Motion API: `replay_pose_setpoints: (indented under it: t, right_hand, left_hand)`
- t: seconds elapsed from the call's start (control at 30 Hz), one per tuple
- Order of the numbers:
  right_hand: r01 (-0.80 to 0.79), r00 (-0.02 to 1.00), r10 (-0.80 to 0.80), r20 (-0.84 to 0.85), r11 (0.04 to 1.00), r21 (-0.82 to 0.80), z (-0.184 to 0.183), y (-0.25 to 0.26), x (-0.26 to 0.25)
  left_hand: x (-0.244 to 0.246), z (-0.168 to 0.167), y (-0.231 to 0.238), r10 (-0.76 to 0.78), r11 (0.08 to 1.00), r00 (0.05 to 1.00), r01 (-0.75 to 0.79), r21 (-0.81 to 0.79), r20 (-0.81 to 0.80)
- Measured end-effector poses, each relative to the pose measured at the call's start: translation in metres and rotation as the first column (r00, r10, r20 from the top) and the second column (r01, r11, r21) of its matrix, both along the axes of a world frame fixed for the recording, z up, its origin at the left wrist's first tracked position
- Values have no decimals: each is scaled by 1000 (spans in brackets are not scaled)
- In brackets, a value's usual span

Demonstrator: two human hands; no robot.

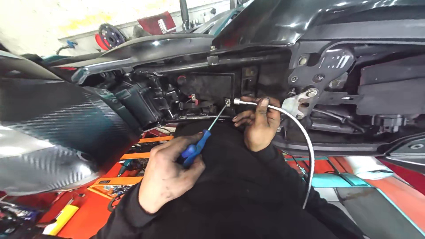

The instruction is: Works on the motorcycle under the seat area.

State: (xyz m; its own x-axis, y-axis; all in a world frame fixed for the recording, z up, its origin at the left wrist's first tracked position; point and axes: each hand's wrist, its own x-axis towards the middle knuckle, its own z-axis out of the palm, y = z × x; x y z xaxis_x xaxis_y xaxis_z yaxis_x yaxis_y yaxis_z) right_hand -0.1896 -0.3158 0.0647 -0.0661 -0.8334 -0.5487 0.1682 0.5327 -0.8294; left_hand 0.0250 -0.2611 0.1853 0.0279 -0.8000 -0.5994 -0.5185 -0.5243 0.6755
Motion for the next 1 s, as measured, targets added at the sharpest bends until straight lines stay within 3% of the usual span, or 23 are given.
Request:
replay_pose_setpoints:
  t: [0.5,0.8,1.0]
  right_hand:
    - [-3,1000,3,-3,1000,-4,0,0,0]
    - [4,1000,-4,3,1000,-4,0,0,0]
    - [2,1000,-2,11,1000,-17,0,1,0]
  left_hand:
    - [0,-4,-5,-78,996,993,82,-45,84]
    - [-5,0,-7,-180,978,969,195,-72,167]
    - [-2,7,-35,-322,942,929,333,-38,181]
